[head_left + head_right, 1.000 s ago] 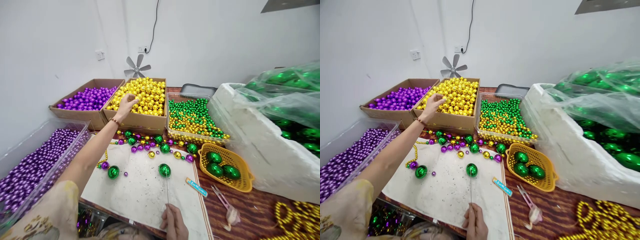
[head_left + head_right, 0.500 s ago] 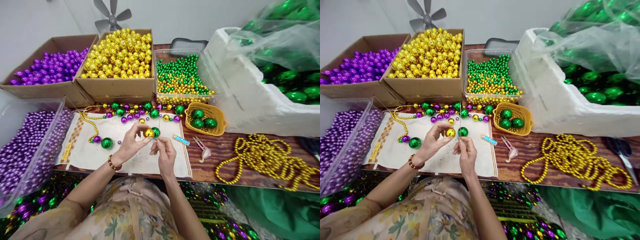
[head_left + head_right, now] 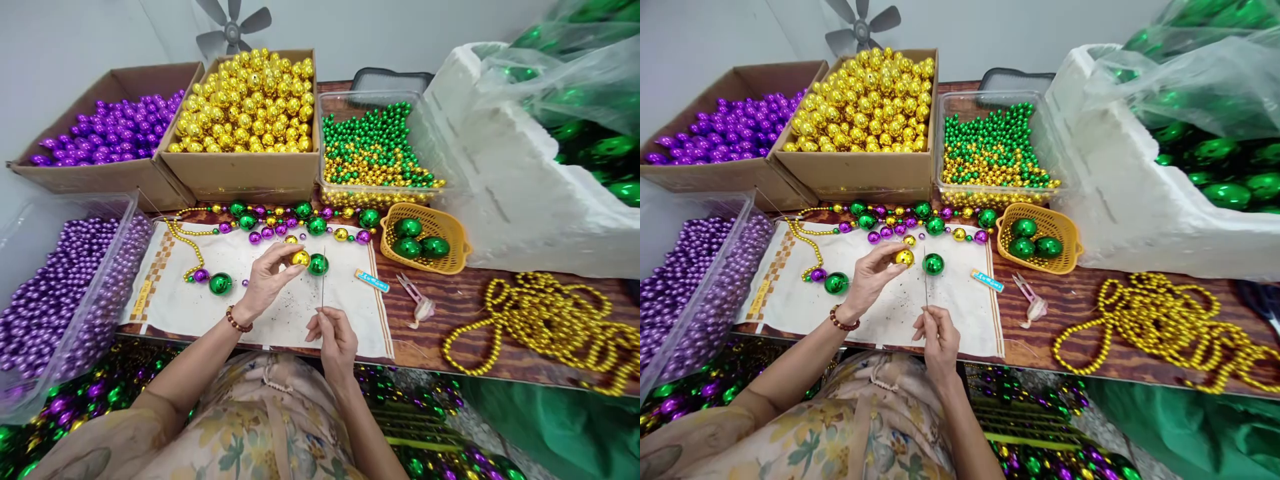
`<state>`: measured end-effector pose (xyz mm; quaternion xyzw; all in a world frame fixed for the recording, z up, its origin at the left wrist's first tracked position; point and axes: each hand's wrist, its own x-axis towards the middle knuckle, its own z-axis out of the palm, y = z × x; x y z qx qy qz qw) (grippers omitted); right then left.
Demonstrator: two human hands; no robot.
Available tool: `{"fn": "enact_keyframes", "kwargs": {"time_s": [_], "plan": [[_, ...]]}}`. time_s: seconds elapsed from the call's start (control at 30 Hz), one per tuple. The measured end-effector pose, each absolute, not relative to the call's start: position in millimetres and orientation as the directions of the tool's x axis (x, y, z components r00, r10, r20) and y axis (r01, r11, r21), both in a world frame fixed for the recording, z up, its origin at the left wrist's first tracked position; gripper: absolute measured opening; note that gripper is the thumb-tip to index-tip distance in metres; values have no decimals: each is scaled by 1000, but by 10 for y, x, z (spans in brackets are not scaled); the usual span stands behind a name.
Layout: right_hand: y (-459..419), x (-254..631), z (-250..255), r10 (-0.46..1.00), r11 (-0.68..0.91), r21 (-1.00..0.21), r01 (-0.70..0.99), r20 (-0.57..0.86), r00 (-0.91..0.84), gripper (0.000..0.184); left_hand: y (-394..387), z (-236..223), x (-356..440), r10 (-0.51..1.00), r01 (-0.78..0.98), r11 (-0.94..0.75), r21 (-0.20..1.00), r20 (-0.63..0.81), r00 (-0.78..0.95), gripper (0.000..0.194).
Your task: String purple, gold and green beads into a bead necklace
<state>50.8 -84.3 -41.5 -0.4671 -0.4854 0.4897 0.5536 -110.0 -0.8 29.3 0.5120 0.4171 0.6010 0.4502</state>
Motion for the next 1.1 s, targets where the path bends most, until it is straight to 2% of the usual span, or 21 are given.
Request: {"fn": "enact_keyframes", "kwargs": {"time_s": [0.2, 0.37, 0.77, 1.1], "plan": [[-1020, 526, -574, 990, 116, -993, -5, 116, -85, 13, 130, 347, -1128, 995, -425, -59, 903, 17, -103, 28], [-1013, 491, -596, 986, 103, -994, 26, 98, -136, 15, 163, 451, -1120, 993, -544, 38, 838, -93, -74, 29], [-986, 456, -594, 991, 57, -998, 28, 53, -119, 17, 143, 516, -1095, 987, -628, 108, 770, -159, -25, 30], [-951, 389, -536, 995, 48, -998, 34, 45, -87, 19, 117, 460, -1065, 987, -622, 117, 774, -162, -17, 29]]}}
